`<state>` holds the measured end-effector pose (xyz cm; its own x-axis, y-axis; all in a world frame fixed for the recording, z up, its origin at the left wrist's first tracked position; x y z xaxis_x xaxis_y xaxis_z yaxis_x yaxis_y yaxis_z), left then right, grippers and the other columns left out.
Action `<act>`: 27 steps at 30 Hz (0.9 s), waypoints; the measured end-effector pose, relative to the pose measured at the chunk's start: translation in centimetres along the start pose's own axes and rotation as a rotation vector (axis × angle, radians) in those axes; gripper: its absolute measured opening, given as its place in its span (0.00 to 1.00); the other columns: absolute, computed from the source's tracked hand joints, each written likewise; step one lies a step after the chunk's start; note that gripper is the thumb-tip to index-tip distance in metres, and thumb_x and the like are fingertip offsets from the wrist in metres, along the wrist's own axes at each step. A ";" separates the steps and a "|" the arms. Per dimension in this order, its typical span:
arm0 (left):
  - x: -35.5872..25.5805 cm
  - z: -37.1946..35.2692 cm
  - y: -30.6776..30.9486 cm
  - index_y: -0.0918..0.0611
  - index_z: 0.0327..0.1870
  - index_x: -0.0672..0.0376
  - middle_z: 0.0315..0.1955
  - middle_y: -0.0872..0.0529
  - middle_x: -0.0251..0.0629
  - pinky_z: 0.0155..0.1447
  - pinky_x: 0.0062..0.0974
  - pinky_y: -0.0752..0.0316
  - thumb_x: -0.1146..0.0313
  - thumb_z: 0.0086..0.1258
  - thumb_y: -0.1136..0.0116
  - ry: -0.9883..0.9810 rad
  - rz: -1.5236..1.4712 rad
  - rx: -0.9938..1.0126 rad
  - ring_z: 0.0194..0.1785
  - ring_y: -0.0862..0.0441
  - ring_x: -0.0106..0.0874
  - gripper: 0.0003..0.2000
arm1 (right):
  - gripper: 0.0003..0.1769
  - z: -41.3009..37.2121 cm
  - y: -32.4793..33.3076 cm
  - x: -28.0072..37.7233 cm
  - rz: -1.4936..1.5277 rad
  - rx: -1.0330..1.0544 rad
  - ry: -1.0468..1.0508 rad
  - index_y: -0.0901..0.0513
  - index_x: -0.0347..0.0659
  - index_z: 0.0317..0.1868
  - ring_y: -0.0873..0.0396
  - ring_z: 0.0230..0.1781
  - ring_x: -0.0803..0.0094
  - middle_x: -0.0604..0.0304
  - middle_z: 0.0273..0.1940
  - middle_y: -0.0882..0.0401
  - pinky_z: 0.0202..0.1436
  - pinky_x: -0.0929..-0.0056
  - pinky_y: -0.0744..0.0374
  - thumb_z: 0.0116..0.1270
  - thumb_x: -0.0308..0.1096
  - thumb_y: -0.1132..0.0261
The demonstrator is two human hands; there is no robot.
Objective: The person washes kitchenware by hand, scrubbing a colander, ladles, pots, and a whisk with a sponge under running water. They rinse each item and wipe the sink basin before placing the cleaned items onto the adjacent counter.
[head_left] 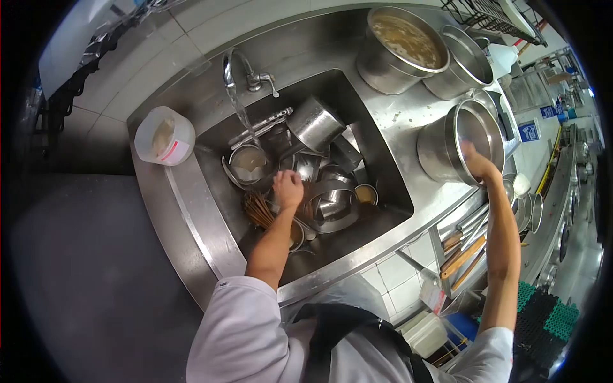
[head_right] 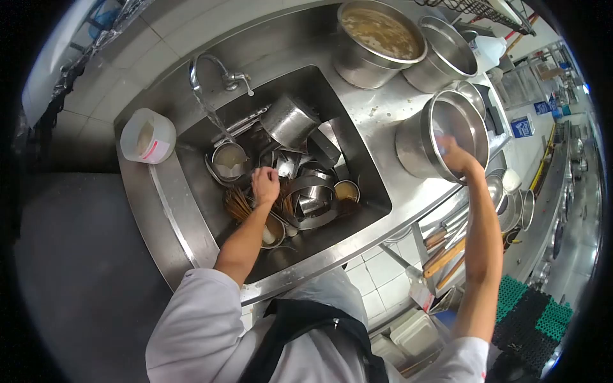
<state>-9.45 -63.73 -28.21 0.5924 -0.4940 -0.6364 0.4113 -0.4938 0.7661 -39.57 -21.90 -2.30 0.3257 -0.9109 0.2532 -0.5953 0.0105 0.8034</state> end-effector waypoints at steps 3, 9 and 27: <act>3.3 2.3 1.0 0.18 0.43 0.59 0.45 0.18 0.46 0.59 0.45 0.29 0.66 0.64 0.38 0.088 -0.136 -0.116 0.54 0.24 0.49 0.10 | 0.32 -1.0 -1.5 1.4 0.030 0.175 -0.193 0.34 0.42 0.72 0.41 0.74 0.43 0.40 0.73 0.38 0.77 0.59 0.42 0.74 0.49 0.48; -4.2 7.7 1.6 0.21 0.52 0.62 0.53 0.20 0.50 0.64 0.43 0.29 0.67 0.60 0.35 -0.220 -0.062 0.000 0.60 0.26 0.49 0.19 | 0.37 0.1 -2.9 -1.9 0.201 0.064 -0.307 0.31 0.30 0.68 0.30 0.66 0.52 0.39 0.64 0.26 0.71 0.63 0.35 0.78 0.58 0.57; 0.1 5.8 10.4 0.23 0.28 0.59 0.21 0.21 0.31 0.37 0.27 0.27 0.76 0.61 0.34 0.081 -0.915 -0.431 0.25 0.25 0.26 0.07 | 0.29 6.8 2.4 -2.6 -0.177 -0.005 0.176 0.24 0.41 0.59 0.18 0.52 0.43 0.37 0.50 0.18 0.53 0.51 0.21 0.55 0.38 0.37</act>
<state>-9.09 -73.07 -20.81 -0.0366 0.0020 -0.9993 0.9362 -0.3498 -0.0349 -46.82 -22.28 -4.67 0.5479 -0.8127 0.1984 -0.5140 -0.1399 0.8463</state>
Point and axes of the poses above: each hand's wrist, its own z-axis towards the middle knuckle, its own y-axis out of the back of the hand, x = y × z, the point moved 10 cm from there along z, towards the middle knuckle
